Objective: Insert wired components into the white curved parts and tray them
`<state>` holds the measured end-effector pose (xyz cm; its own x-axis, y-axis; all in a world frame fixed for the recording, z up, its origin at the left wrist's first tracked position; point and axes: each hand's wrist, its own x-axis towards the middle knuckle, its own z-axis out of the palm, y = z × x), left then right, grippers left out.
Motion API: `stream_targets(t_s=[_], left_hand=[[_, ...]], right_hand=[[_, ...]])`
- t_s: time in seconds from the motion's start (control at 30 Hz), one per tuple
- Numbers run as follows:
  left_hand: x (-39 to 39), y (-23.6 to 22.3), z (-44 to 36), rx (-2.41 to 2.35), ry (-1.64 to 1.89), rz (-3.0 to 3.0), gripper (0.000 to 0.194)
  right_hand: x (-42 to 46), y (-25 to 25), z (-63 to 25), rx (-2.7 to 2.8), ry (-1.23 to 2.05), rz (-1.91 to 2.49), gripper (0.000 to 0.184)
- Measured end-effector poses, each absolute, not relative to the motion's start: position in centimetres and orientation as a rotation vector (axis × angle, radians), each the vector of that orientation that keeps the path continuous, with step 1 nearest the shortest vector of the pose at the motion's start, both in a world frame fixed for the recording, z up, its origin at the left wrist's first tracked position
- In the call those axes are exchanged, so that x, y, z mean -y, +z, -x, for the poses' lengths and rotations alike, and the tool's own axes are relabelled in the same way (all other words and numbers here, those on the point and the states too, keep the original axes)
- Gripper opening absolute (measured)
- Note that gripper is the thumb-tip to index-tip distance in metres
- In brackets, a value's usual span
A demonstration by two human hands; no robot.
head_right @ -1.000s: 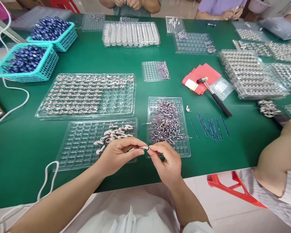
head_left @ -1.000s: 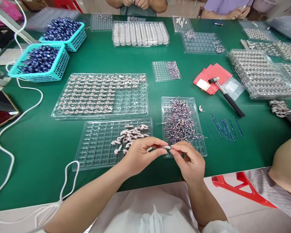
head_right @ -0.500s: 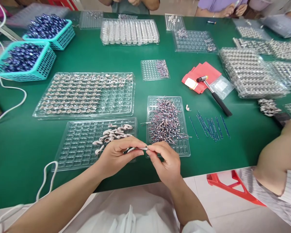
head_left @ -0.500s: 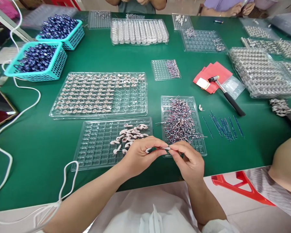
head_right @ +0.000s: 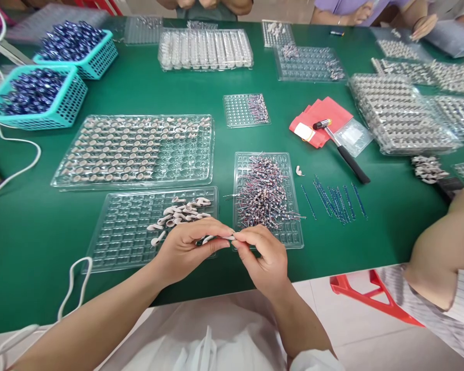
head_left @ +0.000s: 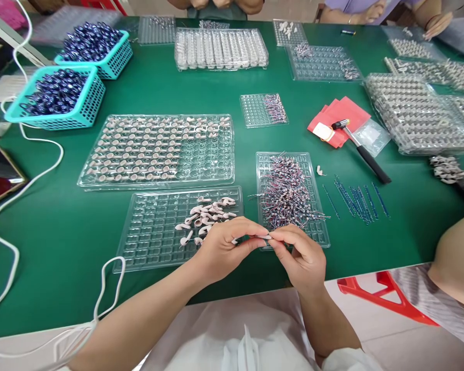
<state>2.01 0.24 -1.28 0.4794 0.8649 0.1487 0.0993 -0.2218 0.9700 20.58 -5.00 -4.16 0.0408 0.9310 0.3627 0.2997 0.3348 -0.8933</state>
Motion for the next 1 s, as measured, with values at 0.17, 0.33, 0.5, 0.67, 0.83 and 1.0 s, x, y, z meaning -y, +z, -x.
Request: stream_targets(t_s=[0.17,0.33,0.5,0.67,0.83,1.0], left_hand=[[-0.28,-1.31,-1.99,-0.821,0.912,-1.670,0.017],[-0.38,-1.39,-1.95,-0.830,0.932,-1.677,0.015],[-0.31,-1.44,-1.93,-0.847,0.935,-1.694,0.015],[-0.06,-1.29,-1.88,-0.922,0.859,-1.663,0.023],[0.08,-1.19,-1.85,-1.012,0.865,-1.731,0.030],[0.22,-1.30,-2.07,-1.059,0.896,-2.000,0.015]], right_hand=[[4.86,-4.11,-20.59,1.530,0.659,1.155,0.029],[4.71,-3.95,-20.62,1.593,0.585,1.137,0.039],[4.77,-3.96,-20.62,1.629,0.526,1.147,0.038],[4.88,-3.99,-20.48,1.560,0.559,1.189,0.028],[4.92,-3.90,-20.33,1.452,0.545,1.302,0.015],[4.89,-3.85,-20.14,1.481,0.516,1.342,0.010]])
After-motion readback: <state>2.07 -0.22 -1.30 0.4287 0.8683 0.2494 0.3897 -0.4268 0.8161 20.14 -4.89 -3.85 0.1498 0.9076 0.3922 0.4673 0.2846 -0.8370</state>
